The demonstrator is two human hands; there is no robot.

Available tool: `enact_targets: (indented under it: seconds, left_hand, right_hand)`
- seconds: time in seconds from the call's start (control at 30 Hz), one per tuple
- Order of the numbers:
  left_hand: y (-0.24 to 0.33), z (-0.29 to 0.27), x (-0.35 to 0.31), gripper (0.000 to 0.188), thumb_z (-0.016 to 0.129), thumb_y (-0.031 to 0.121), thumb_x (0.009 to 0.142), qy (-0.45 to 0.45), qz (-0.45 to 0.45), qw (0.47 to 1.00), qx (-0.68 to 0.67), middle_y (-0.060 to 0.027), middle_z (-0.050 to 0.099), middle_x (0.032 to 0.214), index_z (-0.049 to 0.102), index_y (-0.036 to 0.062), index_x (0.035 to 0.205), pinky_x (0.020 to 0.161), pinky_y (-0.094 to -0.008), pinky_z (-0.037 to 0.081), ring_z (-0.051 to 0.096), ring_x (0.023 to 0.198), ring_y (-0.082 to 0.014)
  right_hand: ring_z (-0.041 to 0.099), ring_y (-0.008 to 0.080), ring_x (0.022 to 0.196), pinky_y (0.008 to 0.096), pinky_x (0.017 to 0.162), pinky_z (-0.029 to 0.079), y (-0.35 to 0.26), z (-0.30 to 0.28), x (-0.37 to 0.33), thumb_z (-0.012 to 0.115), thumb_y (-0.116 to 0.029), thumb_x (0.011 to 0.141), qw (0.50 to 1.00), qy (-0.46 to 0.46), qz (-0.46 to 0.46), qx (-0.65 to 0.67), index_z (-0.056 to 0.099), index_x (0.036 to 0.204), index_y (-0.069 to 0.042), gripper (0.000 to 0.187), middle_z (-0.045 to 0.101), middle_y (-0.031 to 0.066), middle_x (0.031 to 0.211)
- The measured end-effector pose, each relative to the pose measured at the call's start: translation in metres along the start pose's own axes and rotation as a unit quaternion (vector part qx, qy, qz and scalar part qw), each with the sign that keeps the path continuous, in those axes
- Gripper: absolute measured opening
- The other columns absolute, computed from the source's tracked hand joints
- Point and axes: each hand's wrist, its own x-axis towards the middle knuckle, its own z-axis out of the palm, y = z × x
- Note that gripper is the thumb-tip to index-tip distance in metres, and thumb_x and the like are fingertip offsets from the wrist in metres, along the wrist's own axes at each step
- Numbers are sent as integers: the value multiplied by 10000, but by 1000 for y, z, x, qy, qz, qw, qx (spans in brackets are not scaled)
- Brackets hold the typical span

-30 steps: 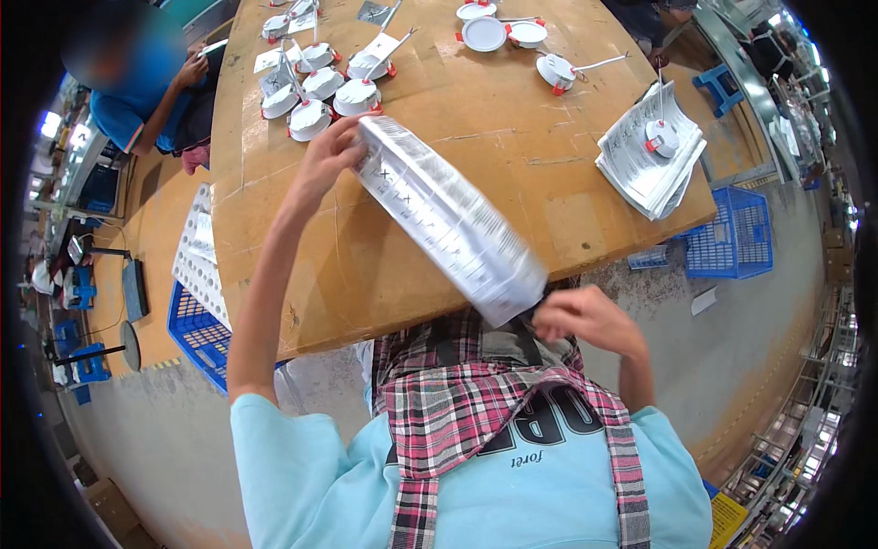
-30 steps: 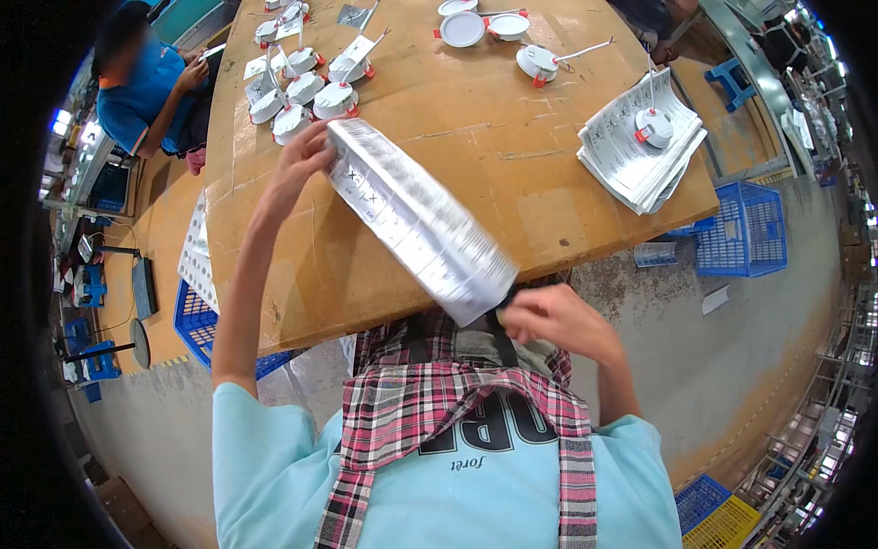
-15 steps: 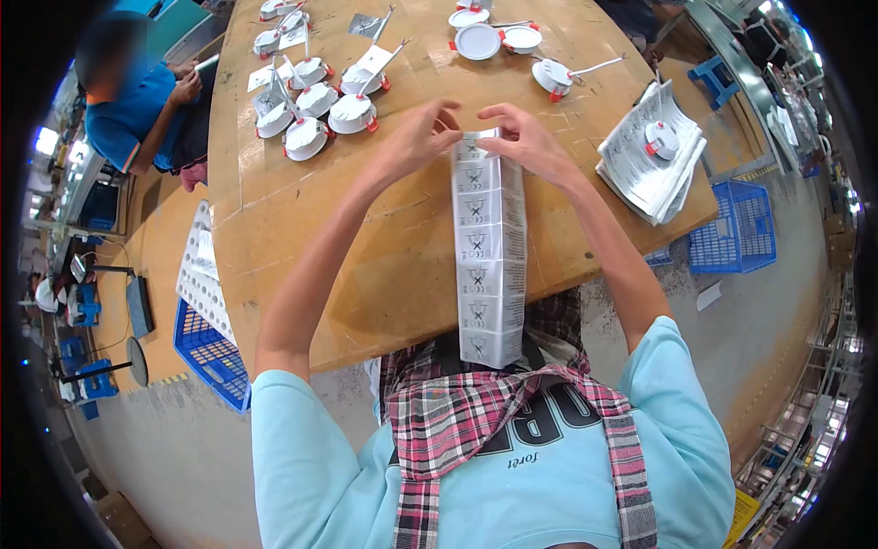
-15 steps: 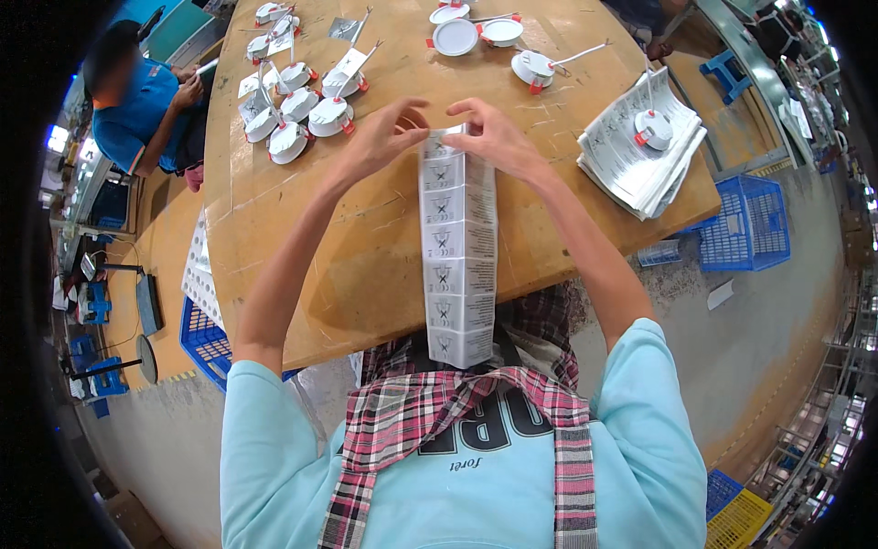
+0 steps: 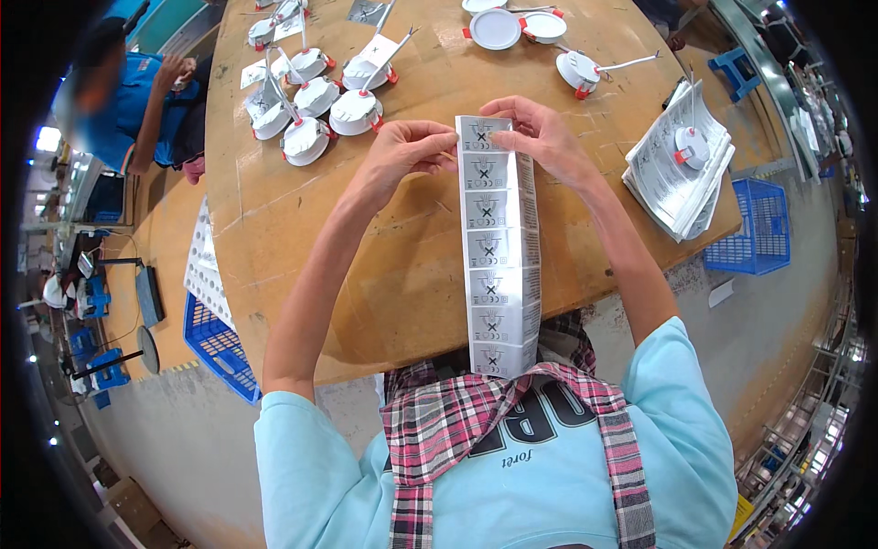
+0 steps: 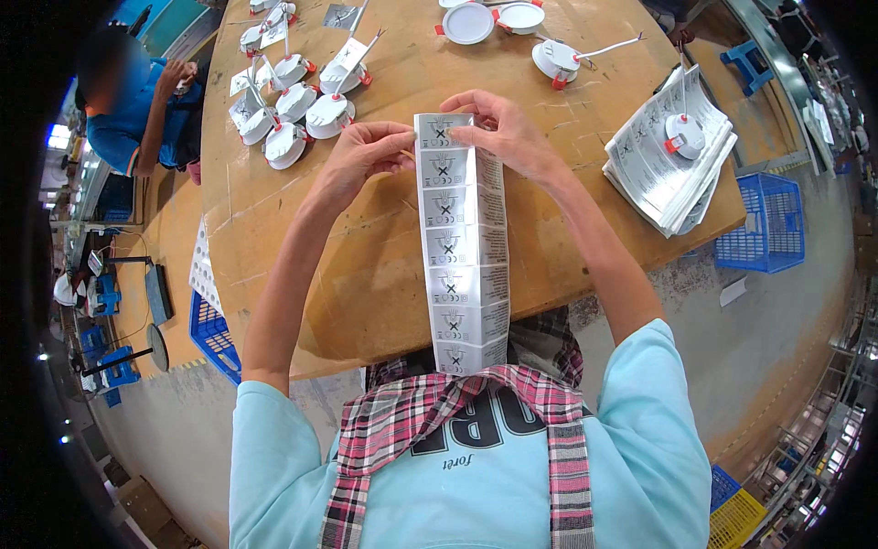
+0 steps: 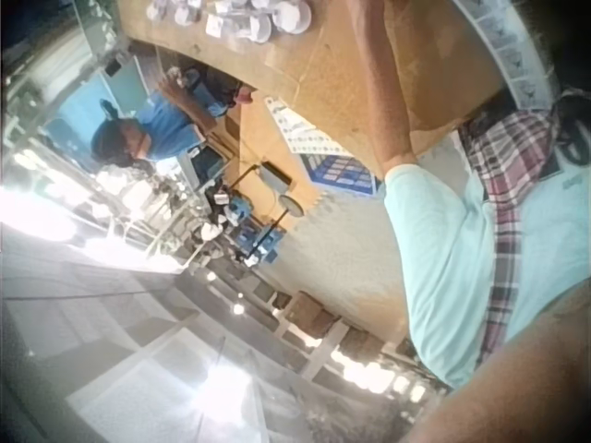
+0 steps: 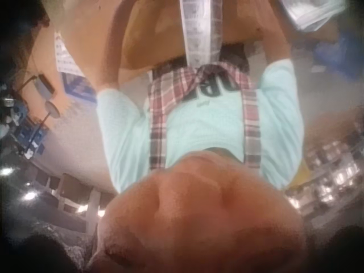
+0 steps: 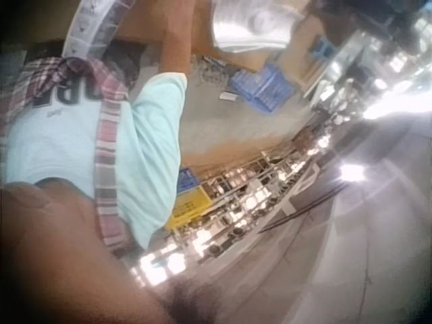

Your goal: Apply product specification labels to the back of circular LED light fixtures.

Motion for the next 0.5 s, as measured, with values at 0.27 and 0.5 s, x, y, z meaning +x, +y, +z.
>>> enact_targets:
  seconds: [0.27,0.5]
  left_hand:
    - [-3,13,4,208,612,196,905,-2,29,999,-41,-41,670,812,655,-1,953,633,-188,498,628,707,-70]
    - [23,44,-3,211,603,192,902,44,105,994,-9,-56,653,817,637,-15,932,642,-241,542,630,725,-97]
  right_hand:
    - [528,243,871,369,761,456,-23,14,-16,699,-99,768,856,236,-209,-410,610,1020,-43,273,562,92,928]
    - [554,257,844,375,743,466,-68,25,-36,672,-82,784,775,342,-224,-482,649,836,-40,70,573,88,890]
